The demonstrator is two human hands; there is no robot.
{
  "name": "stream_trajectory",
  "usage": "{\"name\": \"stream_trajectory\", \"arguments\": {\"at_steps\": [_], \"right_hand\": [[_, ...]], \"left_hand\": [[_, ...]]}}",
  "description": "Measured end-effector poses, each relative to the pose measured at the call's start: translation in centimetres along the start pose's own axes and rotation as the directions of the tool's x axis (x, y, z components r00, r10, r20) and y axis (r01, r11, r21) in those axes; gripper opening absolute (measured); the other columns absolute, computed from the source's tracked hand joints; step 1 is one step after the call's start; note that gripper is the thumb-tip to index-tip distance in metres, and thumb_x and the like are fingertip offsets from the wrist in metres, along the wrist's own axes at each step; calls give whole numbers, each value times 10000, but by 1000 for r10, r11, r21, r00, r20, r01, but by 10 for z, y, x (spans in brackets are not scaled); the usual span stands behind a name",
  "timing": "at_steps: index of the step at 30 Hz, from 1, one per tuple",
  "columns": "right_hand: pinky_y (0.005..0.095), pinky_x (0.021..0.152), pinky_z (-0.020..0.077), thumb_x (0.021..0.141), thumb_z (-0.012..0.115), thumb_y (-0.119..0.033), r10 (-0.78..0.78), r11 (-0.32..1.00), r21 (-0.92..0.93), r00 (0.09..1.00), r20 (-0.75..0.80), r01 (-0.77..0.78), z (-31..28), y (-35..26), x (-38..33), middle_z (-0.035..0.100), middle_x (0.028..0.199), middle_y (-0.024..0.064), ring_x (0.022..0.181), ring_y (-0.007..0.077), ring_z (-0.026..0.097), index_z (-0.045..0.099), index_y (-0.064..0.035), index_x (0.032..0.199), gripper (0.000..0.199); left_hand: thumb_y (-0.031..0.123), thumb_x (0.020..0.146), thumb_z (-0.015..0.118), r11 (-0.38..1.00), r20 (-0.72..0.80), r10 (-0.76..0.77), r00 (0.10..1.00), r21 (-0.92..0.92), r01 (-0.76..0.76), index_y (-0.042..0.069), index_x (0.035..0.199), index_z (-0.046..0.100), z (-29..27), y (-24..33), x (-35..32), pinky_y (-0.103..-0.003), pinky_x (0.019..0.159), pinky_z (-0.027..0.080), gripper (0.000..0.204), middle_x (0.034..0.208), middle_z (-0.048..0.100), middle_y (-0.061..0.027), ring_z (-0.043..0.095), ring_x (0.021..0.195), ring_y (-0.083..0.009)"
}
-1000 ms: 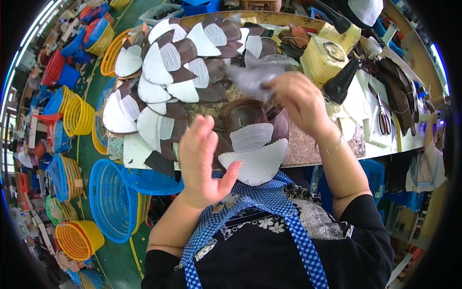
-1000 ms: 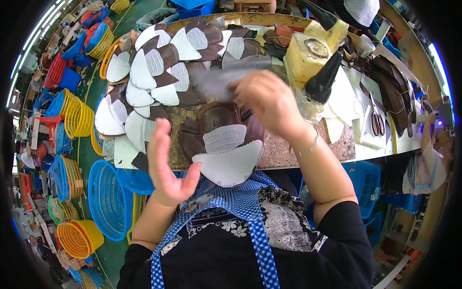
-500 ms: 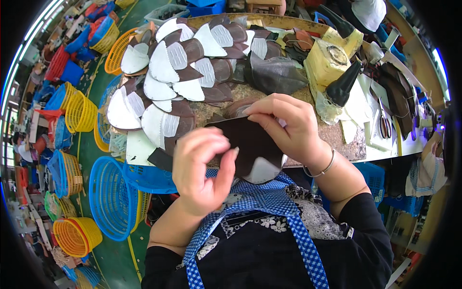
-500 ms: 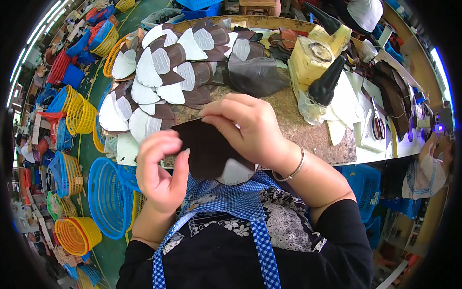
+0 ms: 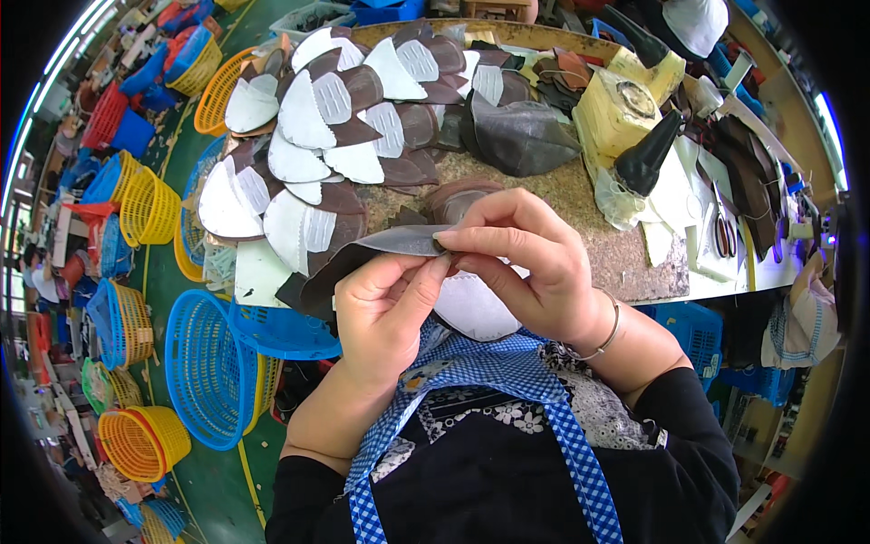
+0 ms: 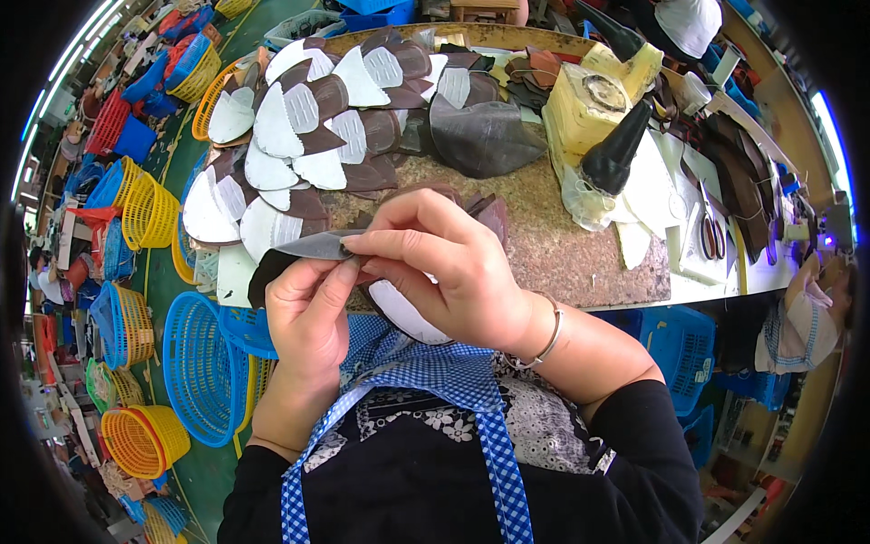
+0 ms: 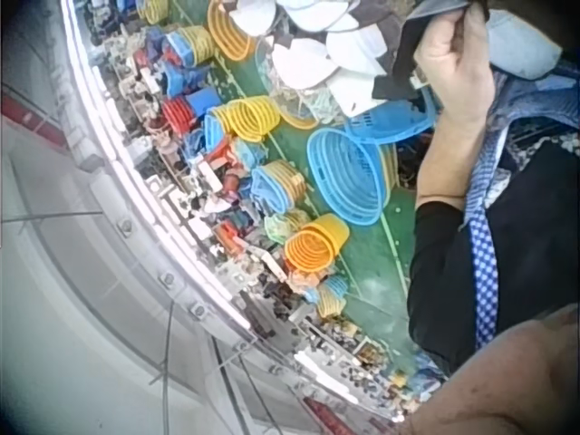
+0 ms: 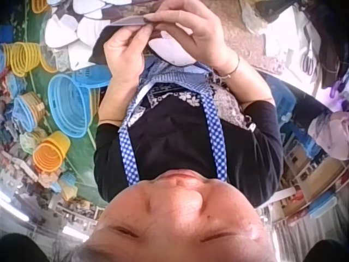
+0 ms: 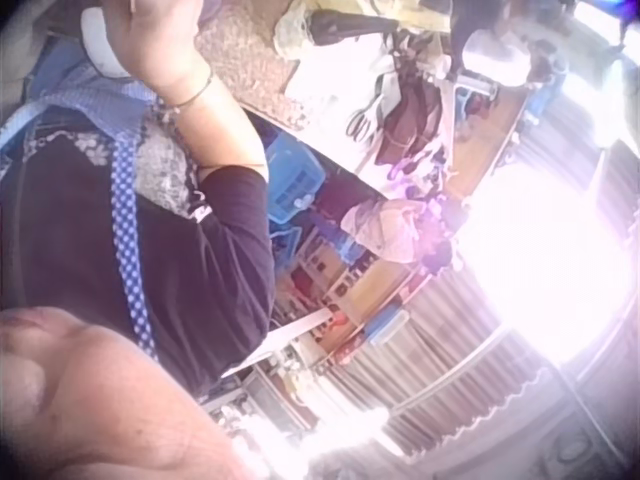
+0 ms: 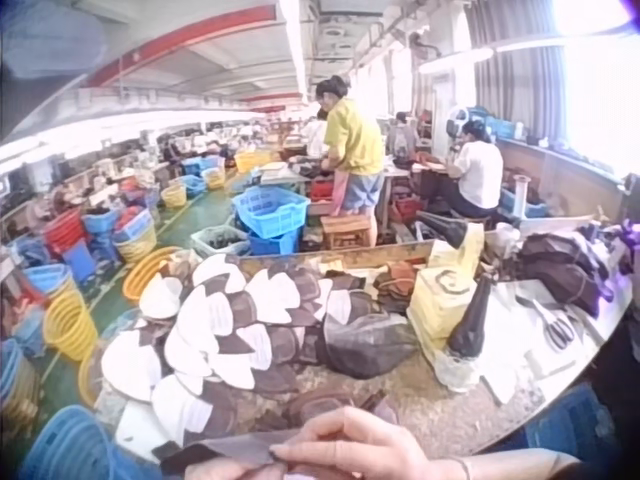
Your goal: The person is assembling and stacking small leather components for a larger product, likely a shoe or bag part.
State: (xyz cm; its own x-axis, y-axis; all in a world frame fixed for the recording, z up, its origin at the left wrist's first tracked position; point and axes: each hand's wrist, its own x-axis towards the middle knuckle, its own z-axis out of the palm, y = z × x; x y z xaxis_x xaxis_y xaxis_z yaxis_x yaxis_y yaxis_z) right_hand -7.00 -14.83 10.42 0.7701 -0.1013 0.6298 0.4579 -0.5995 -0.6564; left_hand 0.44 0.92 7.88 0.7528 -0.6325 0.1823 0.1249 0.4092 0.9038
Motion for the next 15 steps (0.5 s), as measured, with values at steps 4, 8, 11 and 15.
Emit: {"name": "stream_trajectory", "arguments": {"at_steps": [4,8,11,15], "right_hand": [[347,699,541,704,705,43,-59,991,-120,998,12,60,-2,2,-2,632,975,133,774,258,640,667,-1,1050,351],[332,657,537,705,706,2,-142,901,-413,990,14,135,3,-5,-6,651,918,108,729,238,646,669,-14,974,272],[286,601,517,763,642,1,458,865,213,888,32,-454,-1,0,1,631,699,116,622,238,641,649,-11,858,96],[245,625,484,828,563,38,201,980,-2,978,65,-201,-1,-1,-5,646,791,49,717,92,603,625,21,861,72]], "left_hand": [[-25,916,596,1000,-25,21,999,-8,-21,-74,1036,657,4,0,-1,-230,769,509,144,938,701,-105,653,842,-111],[-24,834,636,898,-29,81,996,437,-60,-69,913,651,2,-3,0,-240,675,502,92,878,693,-98,643,767,-108],[-12,772,652,734,148,237,960,620,-277,-48,852,609,-9,-6,8,-247,635,491,98,813,663,-81,622,713,-113],[75,845,665,965,-150,221,964,174,-194,-14,828,562,27,-6,12,-266,503,392,137,761,611,-63,521,589,-94]]}}
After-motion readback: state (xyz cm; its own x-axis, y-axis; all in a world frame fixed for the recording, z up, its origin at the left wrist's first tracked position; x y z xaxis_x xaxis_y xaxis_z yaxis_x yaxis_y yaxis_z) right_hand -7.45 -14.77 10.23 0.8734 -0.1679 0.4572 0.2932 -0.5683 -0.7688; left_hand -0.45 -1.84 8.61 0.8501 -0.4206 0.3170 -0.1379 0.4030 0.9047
